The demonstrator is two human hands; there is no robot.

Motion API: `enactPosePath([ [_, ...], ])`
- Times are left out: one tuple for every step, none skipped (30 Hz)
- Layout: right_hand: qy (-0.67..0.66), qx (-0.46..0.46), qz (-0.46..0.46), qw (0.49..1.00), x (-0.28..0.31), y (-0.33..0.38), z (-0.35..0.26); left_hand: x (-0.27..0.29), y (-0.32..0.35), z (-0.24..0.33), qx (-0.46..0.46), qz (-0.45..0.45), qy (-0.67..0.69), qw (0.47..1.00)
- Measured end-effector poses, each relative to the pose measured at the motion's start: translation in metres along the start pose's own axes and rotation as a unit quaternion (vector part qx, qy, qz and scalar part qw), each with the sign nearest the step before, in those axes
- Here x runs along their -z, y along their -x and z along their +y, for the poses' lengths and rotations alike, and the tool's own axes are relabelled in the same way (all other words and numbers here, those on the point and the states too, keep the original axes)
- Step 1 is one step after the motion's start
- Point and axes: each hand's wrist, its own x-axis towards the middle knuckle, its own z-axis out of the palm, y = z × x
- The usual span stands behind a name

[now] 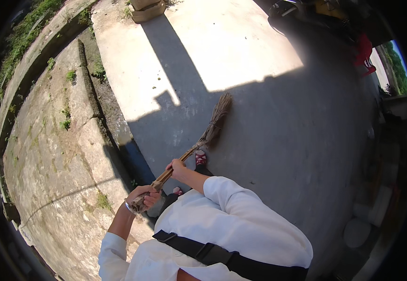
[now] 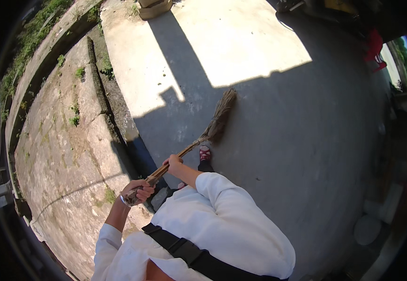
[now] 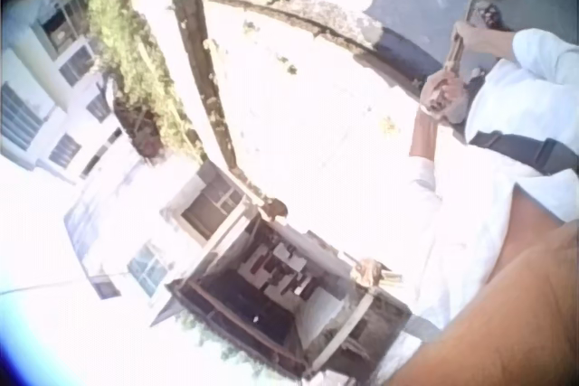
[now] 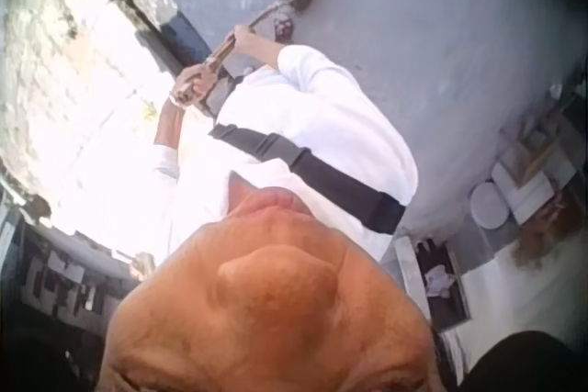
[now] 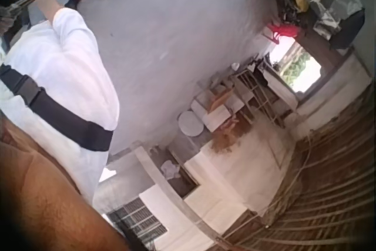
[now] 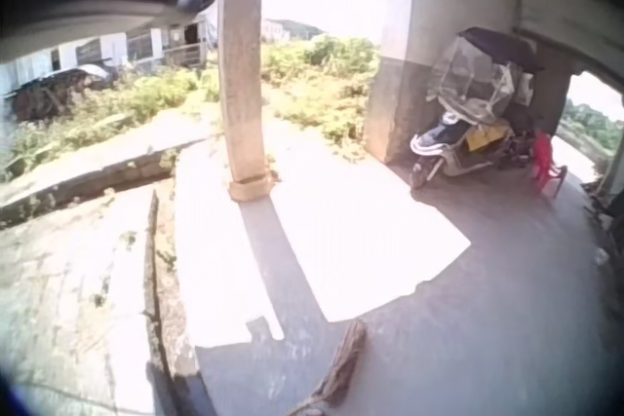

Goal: The person sweeps a concrete floor using a traditional straw broom. They move around a wooden table and a pink plastic chair, sweeping debris towards the edge of the covered area. The person finishes by leaning the broom against a large stone millstone.

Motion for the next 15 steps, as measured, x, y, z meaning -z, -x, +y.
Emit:
enactPosePath([
  [0.025, -0.002, 0.008, 1.000, -0.013, 0.012, 0.000, -0.011, 0.003, 0.006, -0.023, 0.015, -0.013, 1.000],
  [0.017, -0.008, -0.024, 1.000, -0.027, 0.015, -0.005, -0.023, 0.005, 0.012, -0.043, 0.029, -0.027, 0.998],
  [0.006, -0.013, -0.055, 0.998, -0.043, 0.016, -0.014, -0.036, 0.006, 0.019, -0.062, 0.044, -0.042, 0.996],
  [-0.012, -0.037, -0.084, 0.996, -0.058, 0.019, -0.022, -0.048, 0.006, 0.027, -0.077, 0.070, -0.067, 0.992],
  [-0.031, -0.054, -0.115, 0.991, -0.075, 0.020, -0.038, -0.065, 0.002, 0.040, -0.084, 0.082, -0.091, 0.989],
  [-0.051, -0.070, -0.146, 0.985, -0.089, 0.021, -0.055, -0.084, -0.004, 0.052, -0.090, 0.097, -0.121, 0.984],
  [-0.063, -0.079, -0.182, 0.978, -0.100, 0.021, -0.071, -0.102, -0.010, 0.060, -0.098, 0.115, -0.150, 0.977],
  [-0.075, -0.087, -0.219, 0.969, -0.109, 0.018, -0.086, -0.115, -0.019, 0.067, -0.108, 0.125, -0.185, 0.969],
  [-0.088, -0.095, -0.255, 0.958, -0.117, 0.016, -0.100, -0.129, -0.030, 0.071, -0.118, 0.135, -0.221, 0.959],
  [-0.080, -0.072, -0.283, 0.953, -0.125, 0.015, -0.117, -0.142, -0.040, 0.078, -0.125, 0.142, -0.258, 0.947],
  [-0.072, -0.064, -0.299, 0.949, -0.134, 0.015, -0.134, -0.155, -0.047, 0.086, -0.129, 0.135, -0.259, 0.948],
  [-0.066, -0.055, -0.314, 0.946, -0.143, 0.014, -0.150, -0.168, -0.051, 0.095, -0.133, 0.128, -0.260, 0.948],
  [-0.058, -0.046, -0.328, 0.942, -0.152, 0.016, -0.165, -0.177, -0.053, 0.104, -0.136, 0.122, -0.261, 0.948],
  [-0.051, -0.017, -0.319, 0.946, -0.161, 0.022, -0.179, -0.177, -0.057, 0.119, -0.117, 0.086, -0.262, 0.954],
  [-0.047, -0.001, -0.305, 0.951, -0.171, 0.021, -0.195, -0.181, -0.062, 0.133, -0.112, 0.060, -0.244, 0.961],
])
